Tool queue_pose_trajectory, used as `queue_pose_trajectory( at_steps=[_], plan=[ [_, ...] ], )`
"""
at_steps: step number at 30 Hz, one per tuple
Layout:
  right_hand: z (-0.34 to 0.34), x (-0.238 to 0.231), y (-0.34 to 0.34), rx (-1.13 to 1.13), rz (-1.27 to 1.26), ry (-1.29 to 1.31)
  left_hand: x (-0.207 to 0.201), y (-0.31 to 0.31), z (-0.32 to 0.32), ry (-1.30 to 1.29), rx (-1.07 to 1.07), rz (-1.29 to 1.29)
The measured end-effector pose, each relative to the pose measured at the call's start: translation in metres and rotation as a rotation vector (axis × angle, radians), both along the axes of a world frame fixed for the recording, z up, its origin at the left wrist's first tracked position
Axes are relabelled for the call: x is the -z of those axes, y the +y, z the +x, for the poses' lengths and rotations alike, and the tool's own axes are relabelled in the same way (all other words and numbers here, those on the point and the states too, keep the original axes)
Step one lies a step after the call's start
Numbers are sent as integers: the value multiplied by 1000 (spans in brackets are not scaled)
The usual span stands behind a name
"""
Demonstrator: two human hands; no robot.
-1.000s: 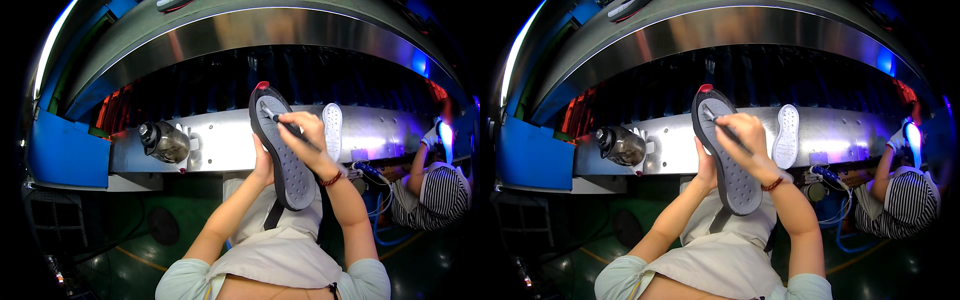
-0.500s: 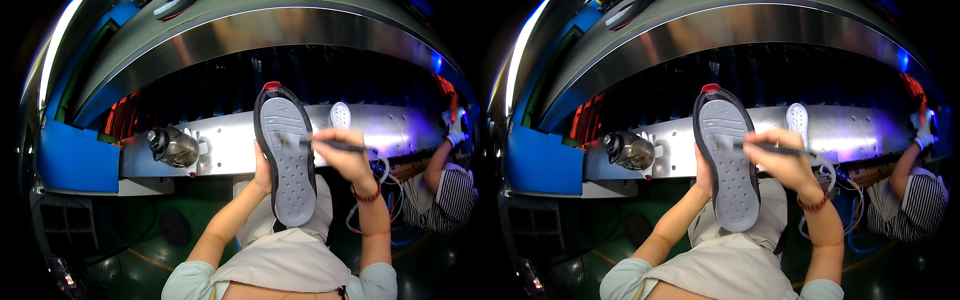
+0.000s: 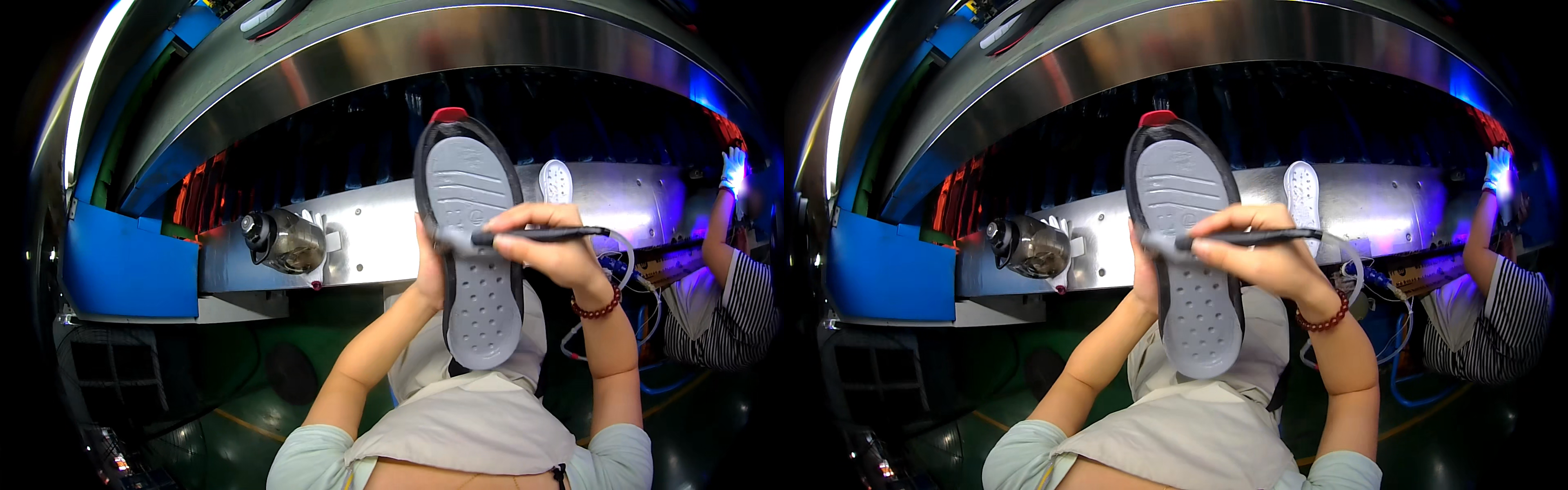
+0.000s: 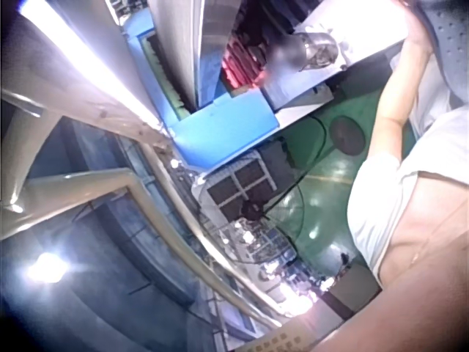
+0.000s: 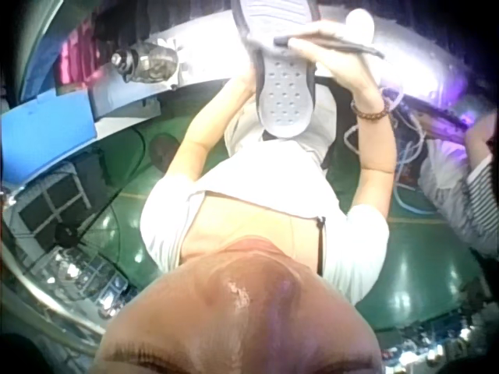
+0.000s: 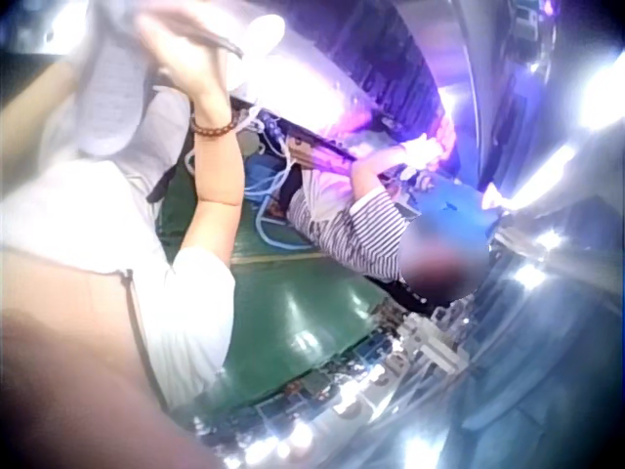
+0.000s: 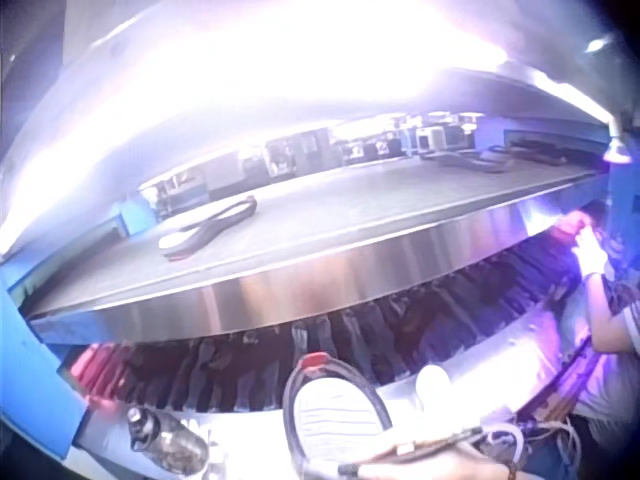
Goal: The person picks up gray shoe insoles from a conveyor belt and scrubs their surfaces with a brush. They repeatedly dip the brush into a container, apply it to the insole, and place the insole back on the belt.
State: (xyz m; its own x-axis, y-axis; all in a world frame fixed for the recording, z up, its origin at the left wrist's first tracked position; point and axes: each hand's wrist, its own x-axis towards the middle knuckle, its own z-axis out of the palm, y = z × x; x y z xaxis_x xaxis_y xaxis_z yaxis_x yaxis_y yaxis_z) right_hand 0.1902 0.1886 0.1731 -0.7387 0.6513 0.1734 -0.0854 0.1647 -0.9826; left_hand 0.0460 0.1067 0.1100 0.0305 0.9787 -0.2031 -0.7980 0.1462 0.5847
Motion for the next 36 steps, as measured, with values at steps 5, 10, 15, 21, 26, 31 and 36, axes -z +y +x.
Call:
queue_pose_trajectory(
  at_steps=[5, 10, 15, 21, 26, 31, 36],
  plan=[
    [10, -10, 0, -5, -230, 101, 3, 3, -10, 61, -75, 132],
    [10, 5, -8, -172, -41, 91, -6, 15, -12, 76, -250, 23],
    [10, 5, -4, 63, -129, 73, 10, 31, -33, 148, -326, 103],
    [20, 6, -10, -92, -135, 160, -10, 34, -43, 93, -386, 214],
    [21, 10, -14, -157, 186, 72, -25, 35, -46, 29, -291, 371],
    [27, 9, -9, 8, -72, 64, -33, 34, -55, 91, -288, 401],
    [32, 26, -2, -305, -68, 274, -41, 36, -55, 123, -271, 439]
  ],
)
